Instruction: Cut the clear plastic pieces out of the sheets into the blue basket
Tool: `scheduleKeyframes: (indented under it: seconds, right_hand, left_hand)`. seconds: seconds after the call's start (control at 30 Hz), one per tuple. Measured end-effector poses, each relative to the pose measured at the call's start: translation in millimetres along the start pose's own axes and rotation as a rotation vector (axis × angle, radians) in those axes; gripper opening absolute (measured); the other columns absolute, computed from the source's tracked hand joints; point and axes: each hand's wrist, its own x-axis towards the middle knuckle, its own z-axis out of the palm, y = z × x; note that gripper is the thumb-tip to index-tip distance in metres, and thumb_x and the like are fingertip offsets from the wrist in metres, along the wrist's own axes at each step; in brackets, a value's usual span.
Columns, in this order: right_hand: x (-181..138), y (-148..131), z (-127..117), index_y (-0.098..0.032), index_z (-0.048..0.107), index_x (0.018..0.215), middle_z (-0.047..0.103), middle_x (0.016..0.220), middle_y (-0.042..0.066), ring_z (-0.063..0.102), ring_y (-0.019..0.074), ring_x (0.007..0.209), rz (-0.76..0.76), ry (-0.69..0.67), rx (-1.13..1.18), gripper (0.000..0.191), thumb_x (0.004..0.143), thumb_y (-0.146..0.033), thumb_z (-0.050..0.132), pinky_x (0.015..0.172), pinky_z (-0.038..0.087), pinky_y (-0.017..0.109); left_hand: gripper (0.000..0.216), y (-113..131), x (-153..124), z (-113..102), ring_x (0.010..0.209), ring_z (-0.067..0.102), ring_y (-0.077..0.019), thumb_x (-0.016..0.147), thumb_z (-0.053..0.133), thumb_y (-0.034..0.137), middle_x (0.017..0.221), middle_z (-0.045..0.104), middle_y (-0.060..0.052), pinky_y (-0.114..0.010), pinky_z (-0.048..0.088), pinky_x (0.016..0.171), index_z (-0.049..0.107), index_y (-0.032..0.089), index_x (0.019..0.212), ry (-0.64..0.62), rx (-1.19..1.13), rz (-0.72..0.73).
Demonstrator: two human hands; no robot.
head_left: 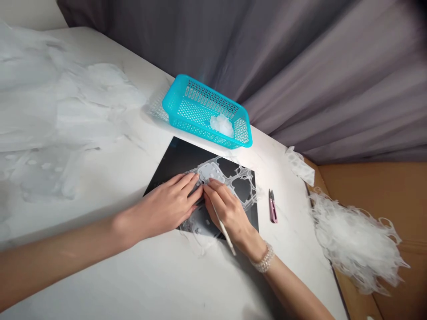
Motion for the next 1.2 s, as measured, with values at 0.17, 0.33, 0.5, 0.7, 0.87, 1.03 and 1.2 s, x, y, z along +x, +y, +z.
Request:
scheduleKeyframes:
  seconds: [0.17,0.33,0.5,0.7,0.87,1.03,1.2]
  right_hand:
    - [3,9,3,-0.014,0.061,0.118,0.07,0.112,0.015,0.065,0.0237,0.113,0.021,0.003,0.075,0.026,0.098,-0.012,0.044,0.098,0.056,0.041]
    - [7,9,4,-0.009,0.065,0.113,0.071,0.111,0.018,0.066,0.027,0.112,-0.003,-0.037,-0.04,0.025,0.098,-0.012,0.045,0.095,0.057,0.042]
    - [9,3,4,-0.008,0.063,0.123,0.066,0.125,0.022,0.06,0.03,0.123,0.025,-0.09,-0.05,0.031,0.097,-0.01,0.046,0.101,0.054,0.046]
    - [8,21,-4,-0.016,0.065,0.122,0.072,0.116,0.013,0.069,0.0227,0.107,0.228,-0.009,0.223,0.034,0.098,-0.014,0.041,0.094,0.058,0.039]
    - [-37,101,-51,-0.019,0.071,0.106,0.075,0.103,0.01,0.074,0.0242,0.09,0.905,0.522,0.621,0.025,0.091,-0.035,0.061,0.086,0.062,0.044]
    - [-56,112,-78,-0.02,0.074,0.091,0.076,0.094,0.009,0.075,0.0247,0.085,1.023,0.576,0.863,0.016,0.082,-0.033,0.072,0.089,0.061,0.045]
    - [-19,31,-83,-0.025,0.076,0.103,0.076,0.103,0.005,0.074,0.0221,0.093,0.765,0.436,0.864,0.018,0.091,-0.032,0.064,0.089,0.06,0.042]
  left_hand:
    - [0.048,3,-1,2,0.134,0.047,-0.0365,0.102,0.031,0.028,0.144,0.05,-0.026,-0.049,0.039,0.109,0.054,0.002,0.135,-0.003,0.002,-0.011]
    - [0.047,5,-1,1,0.135,0.046,-0.0369,0.101,0.033,0.027,0.144,0.05,-0.026,-0.049,0.04,0.111,0.058,0.002,0.132,-0.019,-0.008,-0.038]
    - [0.047,6,-3,2,0.137,0.044,-0.037,0.1,0.036,0.026,0.146,0.048,-0.027,-0.05,0.037,0.114,0.056,0.0,0.133,-0.009,-0.028,-0.051]
    - [0.048,4,-4,6,0.139,0.041,-0.0373,0.1,0.032,0.025,0.147,0.047,-0.024,-0.053,0.04,0.11,0.055,0.005,0.137,0.015,-0.072,-0.061]
    - [0.048,5,-5,9,0.14,0.04,-0.0367,0.099,0.033,0.022,0.149,0.046,-0.021,-0.053,0.04,0.109,0.052,0.007,0.141,0.038,-0.105,-0.067]
    - [0.043,0,2,-5,0.134,0.046,-0.0348,0.098,0.037,0.025,0.14,0.056,-0.019,-0.052,0.042,0.106,0.06,0.011,0.132,0.057,-0.24,-0.088]
    - [0.047,-8,31,-39,0.112,0.063,-0.0263,0.1,0.033,0.043,0.113,0.072,-0.01,-0.043,0.049,0.099,0.069,0.016,0.112,0.016,-1.034,-0.451]
